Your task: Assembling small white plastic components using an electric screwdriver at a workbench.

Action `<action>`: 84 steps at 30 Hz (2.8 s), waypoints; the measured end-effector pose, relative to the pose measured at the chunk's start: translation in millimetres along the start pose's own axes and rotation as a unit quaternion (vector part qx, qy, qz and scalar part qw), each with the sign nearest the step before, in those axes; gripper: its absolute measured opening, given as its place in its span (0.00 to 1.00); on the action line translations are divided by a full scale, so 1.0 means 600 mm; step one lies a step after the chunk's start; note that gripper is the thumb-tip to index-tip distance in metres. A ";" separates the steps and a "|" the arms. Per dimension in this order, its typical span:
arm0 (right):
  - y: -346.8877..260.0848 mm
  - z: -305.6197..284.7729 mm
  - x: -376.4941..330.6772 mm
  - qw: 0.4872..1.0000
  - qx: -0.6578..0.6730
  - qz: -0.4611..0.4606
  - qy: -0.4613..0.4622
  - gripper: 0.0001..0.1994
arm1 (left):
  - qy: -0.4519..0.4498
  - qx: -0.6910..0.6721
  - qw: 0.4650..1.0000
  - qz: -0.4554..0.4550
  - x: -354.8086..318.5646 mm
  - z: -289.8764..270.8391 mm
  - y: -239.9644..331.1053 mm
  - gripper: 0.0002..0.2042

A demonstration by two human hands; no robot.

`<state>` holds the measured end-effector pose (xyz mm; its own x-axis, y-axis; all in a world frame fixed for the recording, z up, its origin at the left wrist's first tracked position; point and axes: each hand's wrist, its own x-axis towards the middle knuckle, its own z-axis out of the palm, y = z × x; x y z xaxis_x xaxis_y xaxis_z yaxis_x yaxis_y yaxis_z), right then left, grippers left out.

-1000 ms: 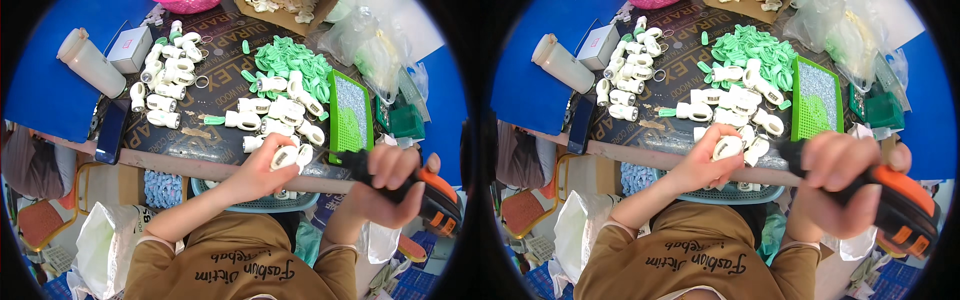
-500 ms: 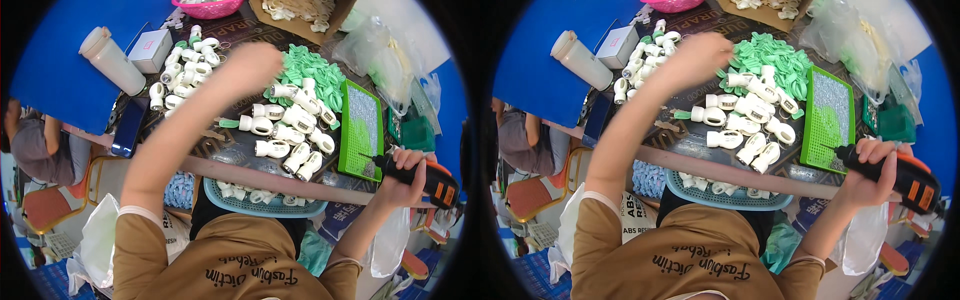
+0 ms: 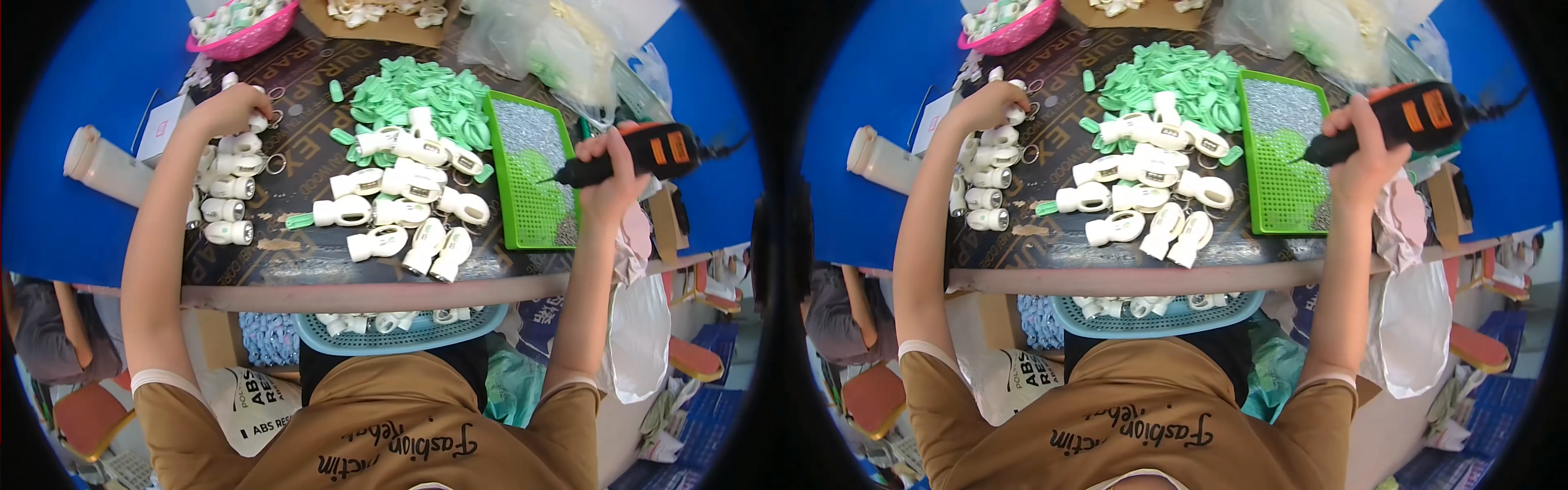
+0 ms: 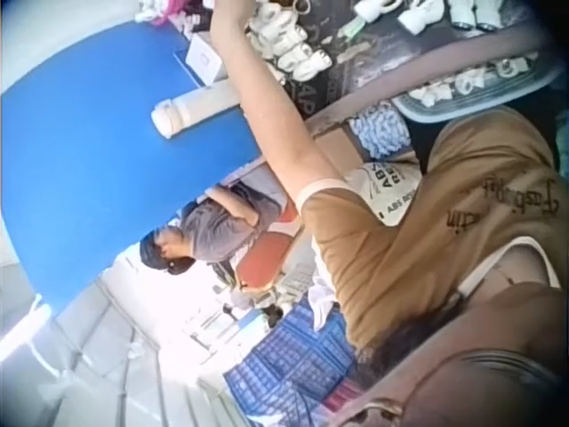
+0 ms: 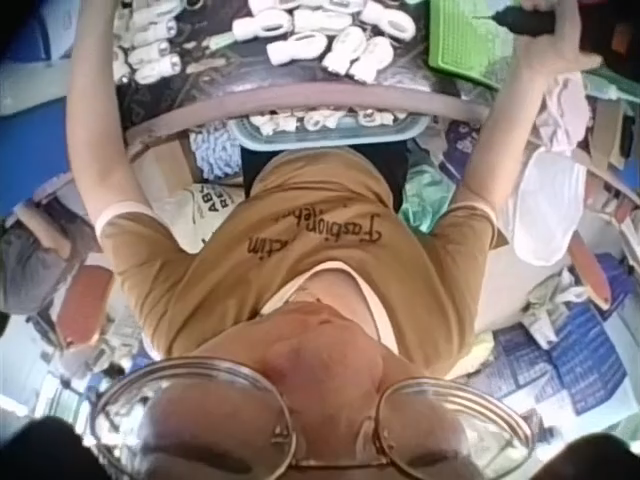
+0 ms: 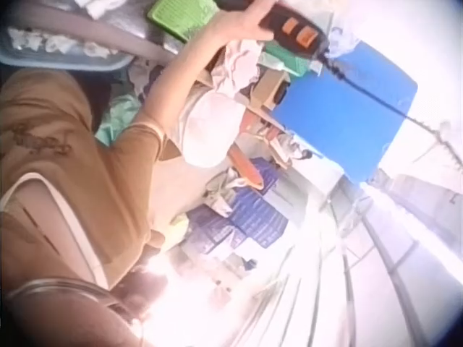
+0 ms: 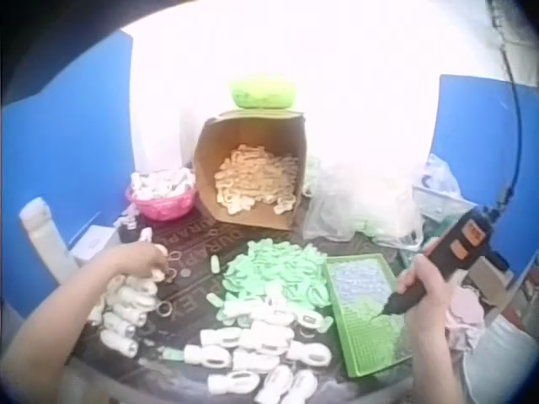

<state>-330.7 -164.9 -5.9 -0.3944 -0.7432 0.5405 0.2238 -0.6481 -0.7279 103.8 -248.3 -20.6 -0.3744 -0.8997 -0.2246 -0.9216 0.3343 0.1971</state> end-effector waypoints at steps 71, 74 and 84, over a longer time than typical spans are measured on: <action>-0.071 0.176 -0.132 0.931 0.043 0.108 -0.347 0.12 | -0.071 -0.930 0.357 0.055 -0.160 0.221 0.383 0.20; -0.074 0.176 -0.134 0.926 0.026 0.111 -0.361 0.12 | -0.077 -0.929 0.357 0.055 -0.162 0.221 0.383 0.18; -0.083 0.199 -0.145 0.896 0.039 0.134 -0.421 0.12 | -0.080 -0.930 0.353 0.061 -0.168 0.227 0.380 0.17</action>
<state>-201.1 -87.7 33.9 0.4878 -0.7146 0.5014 0.2852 -0.4124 -0.8652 -82.6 -42.9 -82.8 -0.5380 -0.8332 -0.1279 0.7091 -0.5293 0.4659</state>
